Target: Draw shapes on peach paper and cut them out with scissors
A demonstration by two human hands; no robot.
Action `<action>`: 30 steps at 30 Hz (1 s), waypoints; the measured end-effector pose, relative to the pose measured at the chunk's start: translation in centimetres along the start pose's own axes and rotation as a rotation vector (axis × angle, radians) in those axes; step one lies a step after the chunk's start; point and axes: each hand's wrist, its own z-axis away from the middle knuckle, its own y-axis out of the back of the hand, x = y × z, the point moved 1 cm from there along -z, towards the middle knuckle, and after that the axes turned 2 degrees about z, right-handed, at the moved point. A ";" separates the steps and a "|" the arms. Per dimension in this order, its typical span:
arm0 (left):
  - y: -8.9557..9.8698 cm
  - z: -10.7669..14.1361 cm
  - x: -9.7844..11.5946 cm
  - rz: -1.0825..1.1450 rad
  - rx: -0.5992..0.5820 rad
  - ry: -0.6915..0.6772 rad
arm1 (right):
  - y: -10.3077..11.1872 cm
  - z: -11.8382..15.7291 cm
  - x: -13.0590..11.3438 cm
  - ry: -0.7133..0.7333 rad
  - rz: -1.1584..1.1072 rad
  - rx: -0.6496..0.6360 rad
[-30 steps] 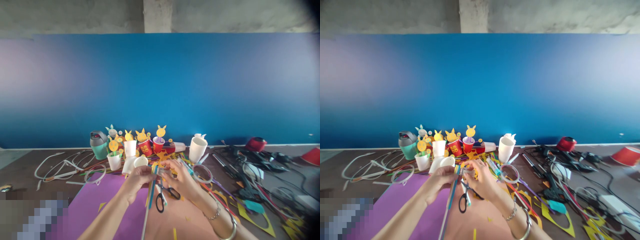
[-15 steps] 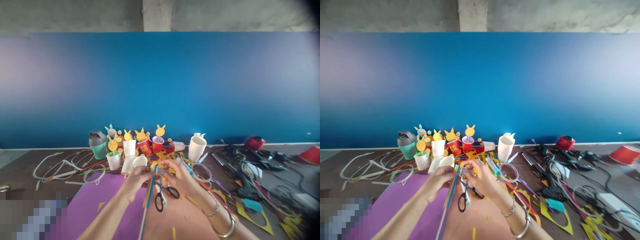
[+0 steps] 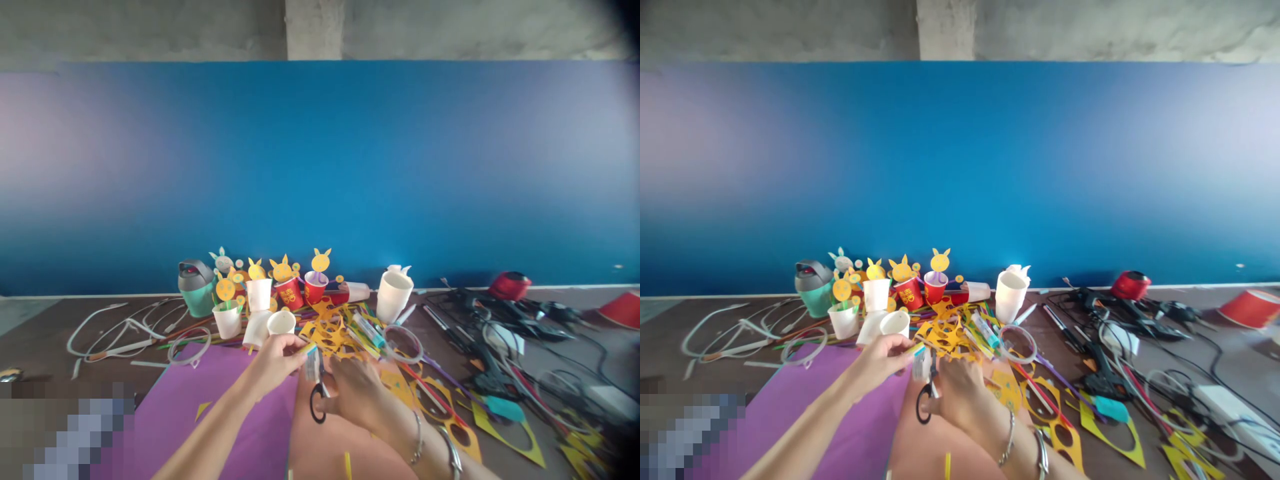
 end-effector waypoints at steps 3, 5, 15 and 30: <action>0.0 0.0 -0.1 -0.133 -0.016 -0.103 | 0.0 -0.2 0.0 -0.016 0.070 -0.022; 0.1 0.0 -0.1 -0.210 0.019 -0.168 | -0.1 -0.3 0.6 -0.013 0.109 -0.019; 1.0 0.0 0.1 -0.298 -0.002 -0.216 | 1.0 -0.5 4.1 0.144 0.041 0.000; 1.2 -0.2 0.3 -0.364 -0.024 -0.257 | 5.9 -1.8 6.8 0.159 -0.211 -0.099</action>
